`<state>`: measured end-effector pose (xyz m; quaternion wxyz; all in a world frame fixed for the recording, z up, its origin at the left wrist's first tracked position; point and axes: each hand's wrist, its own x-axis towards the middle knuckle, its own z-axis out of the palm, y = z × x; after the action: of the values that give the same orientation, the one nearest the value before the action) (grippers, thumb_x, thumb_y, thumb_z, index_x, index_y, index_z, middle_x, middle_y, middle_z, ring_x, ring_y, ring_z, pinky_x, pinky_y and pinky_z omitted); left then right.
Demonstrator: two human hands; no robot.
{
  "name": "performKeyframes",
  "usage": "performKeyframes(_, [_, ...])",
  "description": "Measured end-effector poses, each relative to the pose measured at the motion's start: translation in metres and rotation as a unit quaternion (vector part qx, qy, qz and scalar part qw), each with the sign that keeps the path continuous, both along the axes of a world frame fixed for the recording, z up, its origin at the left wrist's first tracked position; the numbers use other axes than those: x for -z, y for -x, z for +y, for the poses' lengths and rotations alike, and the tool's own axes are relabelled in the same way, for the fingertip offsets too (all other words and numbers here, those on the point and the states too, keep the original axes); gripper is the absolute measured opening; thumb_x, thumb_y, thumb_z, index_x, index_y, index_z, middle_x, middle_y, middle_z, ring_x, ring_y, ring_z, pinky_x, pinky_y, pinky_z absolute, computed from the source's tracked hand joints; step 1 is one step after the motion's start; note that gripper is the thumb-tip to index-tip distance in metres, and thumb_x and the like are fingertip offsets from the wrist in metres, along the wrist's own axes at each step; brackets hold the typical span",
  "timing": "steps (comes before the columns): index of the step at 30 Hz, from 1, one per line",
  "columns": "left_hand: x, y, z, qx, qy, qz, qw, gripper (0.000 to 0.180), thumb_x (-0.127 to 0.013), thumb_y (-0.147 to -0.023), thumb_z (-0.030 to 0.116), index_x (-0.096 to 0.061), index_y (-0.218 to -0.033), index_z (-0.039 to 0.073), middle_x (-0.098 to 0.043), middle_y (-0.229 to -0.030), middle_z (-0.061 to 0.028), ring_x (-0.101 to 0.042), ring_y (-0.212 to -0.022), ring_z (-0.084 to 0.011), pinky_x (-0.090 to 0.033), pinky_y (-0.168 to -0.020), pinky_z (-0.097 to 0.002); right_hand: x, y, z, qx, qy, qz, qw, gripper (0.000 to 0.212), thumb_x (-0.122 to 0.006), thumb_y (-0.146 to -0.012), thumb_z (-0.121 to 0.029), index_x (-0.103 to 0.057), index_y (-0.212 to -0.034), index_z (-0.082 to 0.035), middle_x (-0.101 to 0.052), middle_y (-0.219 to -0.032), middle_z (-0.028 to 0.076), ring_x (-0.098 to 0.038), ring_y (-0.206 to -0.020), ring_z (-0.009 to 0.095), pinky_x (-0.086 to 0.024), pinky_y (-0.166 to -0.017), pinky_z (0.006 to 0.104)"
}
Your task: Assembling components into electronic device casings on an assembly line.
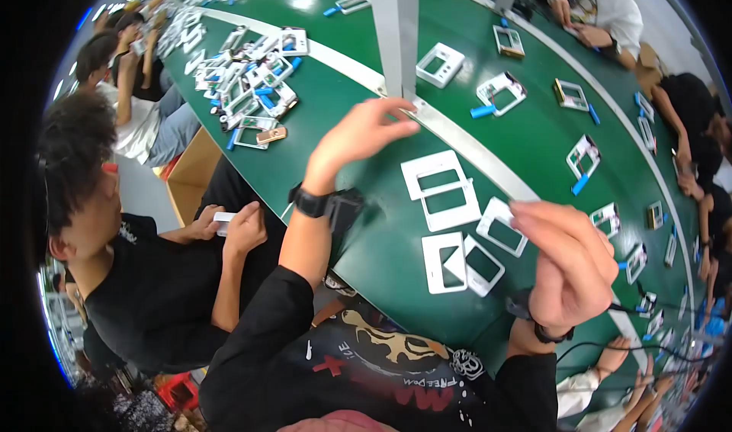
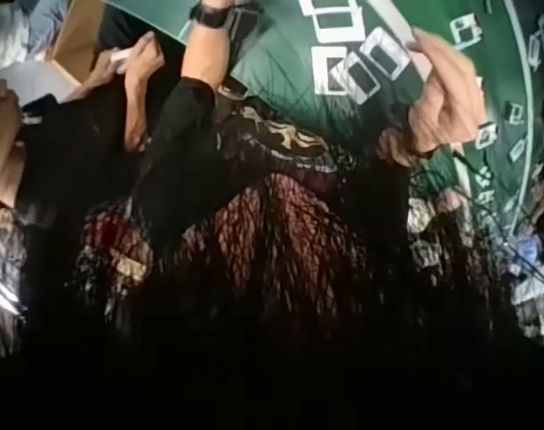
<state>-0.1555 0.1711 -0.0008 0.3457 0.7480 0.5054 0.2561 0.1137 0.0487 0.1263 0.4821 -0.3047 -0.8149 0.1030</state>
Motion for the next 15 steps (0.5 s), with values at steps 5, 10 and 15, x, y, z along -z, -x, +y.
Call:
performKeyframes(5, [-0.027, 0.086, -0.011, -0.317, -0.045, 0.133, 0.938, 0.041, -0.067, -0.085, 0.034, -0.066, -0.113, 0.003, -0.069, -0.101, -0.0181, -0.067, -0.095, -0.0331, -0.052, -0.083, -0.0401, -0.018, -0.044, -0.005, 0.024, 0.068, 0.030, 0.997, 0.028, -0.044, -0.083, 0.006, -0.065, -0.101, 0.008, -0.068, -0.088, 0.020, -0.066, -0.077, 0.024, -0.050, -0.073, 0.0311])
performKeyframes(10, [0.018, 0.154, 0.047, -0.427, -0.088, 0.346, 0.831, 0.034, -0.067, -0.082, 0.030, -0.069, -0.107, 0.008, -0.065, -0.111, -0.0165, -0.059, -0.107, -0.0398, -0.050, -0.088, -0.0475, -0.030, -0.085, -0.017, 0.026, 0.070, 0.039, 0.996, 0.027, -0.045, -0.086, 0.004, -0.065, -0.104, 0.008, -0.068, -0.088, 0.019, -0.065, -0.080, 0.024, -0.050, -0.075, 0.0305])
performKeyframes(15, [0.028, 0.155, 0.057, -0.438, -0.114, 0.432, 0.780, 0.029, -0.068, -0.079, 0.025, -0.070, -0.103, 0.010, -0.063, -0.111, -0.0143, -0.054, -0.111, -0.0387, -0.047, -0.087, -0.0497, -0.037, -0.119, -0.021, 0.102, 0.069, 0.072, 0.990, 0.025, -0.046, -0.088, 0.003, -0.065, -0.103, 0.009, -0.068, -0.086, 0.019, -0.065, -0.079, 0.023, -0.050, -0.074, 0.0294])
